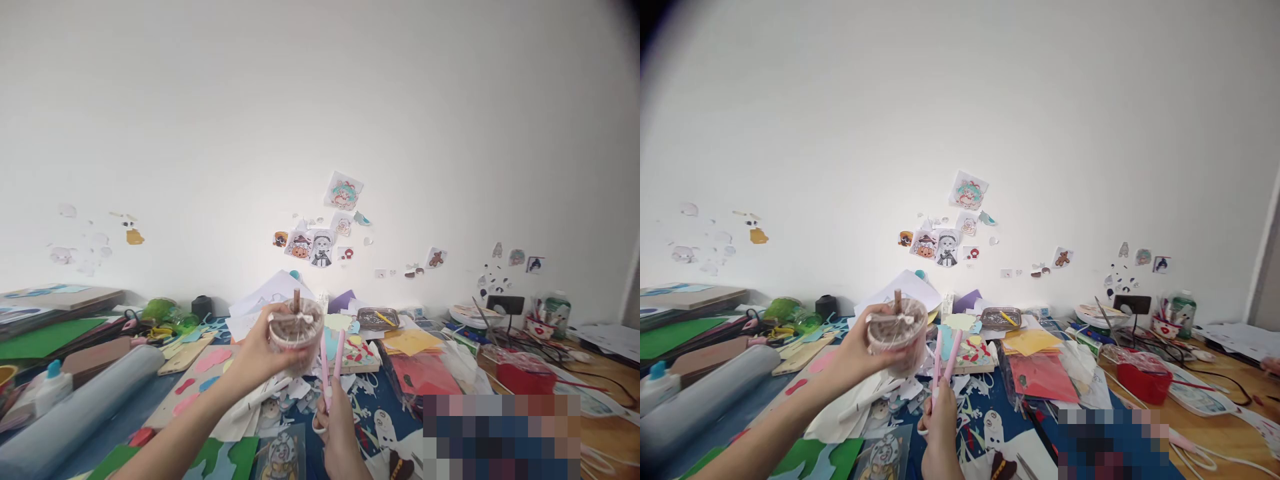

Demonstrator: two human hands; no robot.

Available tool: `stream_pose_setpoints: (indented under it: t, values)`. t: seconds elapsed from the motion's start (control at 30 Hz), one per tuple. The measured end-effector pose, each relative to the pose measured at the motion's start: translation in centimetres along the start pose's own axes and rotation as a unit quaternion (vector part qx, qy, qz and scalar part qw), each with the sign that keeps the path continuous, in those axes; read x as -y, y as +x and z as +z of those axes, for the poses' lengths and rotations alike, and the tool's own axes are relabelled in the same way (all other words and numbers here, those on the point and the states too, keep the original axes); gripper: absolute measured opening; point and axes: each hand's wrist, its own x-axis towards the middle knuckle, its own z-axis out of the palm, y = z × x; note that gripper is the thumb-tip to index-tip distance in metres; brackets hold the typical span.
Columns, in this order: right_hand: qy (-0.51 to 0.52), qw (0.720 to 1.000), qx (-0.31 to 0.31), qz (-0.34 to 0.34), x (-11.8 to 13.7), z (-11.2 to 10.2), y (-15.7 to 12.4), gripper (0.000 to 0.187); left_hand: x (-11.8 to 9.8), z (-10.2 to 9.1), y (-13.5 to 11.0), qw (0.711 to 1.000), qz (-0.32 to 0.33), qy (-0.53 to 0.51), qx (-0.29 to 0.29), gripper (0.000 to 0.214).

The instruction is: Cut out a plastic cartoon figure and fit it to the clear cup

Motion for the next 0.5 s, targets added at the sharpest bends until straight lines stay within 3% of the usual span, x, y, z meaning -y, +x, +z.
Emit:
stream_pose_setpoints:
  t: [0.07,0.17,0.37,0.5]
  values:
    - [0.025,0.999,-0.008,0.032,0.5,0.2,-0.5,0.038,2.2,0.2,2.5,1.000,-0.020,0.004,-0.016,0.054]
    - [0.031,0.999,-0.012,0.028,0.8,0.5,-0.9,0.038,6.0,1.3,4.6,0.999,-0.037,-0.015,-0.021,0.049]
    - [0.031,0.999,-0.005,0.010,0.8,0.5,-1.2,0.038,12.0,3.3,5.1,0.990,-0.086,0.021,-0.111,0.047]
    - [0.022,0.999,0.017,0.036,1.0,0.1,-1.0,0.037,14.3,3.6,4.8,0.986,-0.105,0.048,-0.123,0.054]
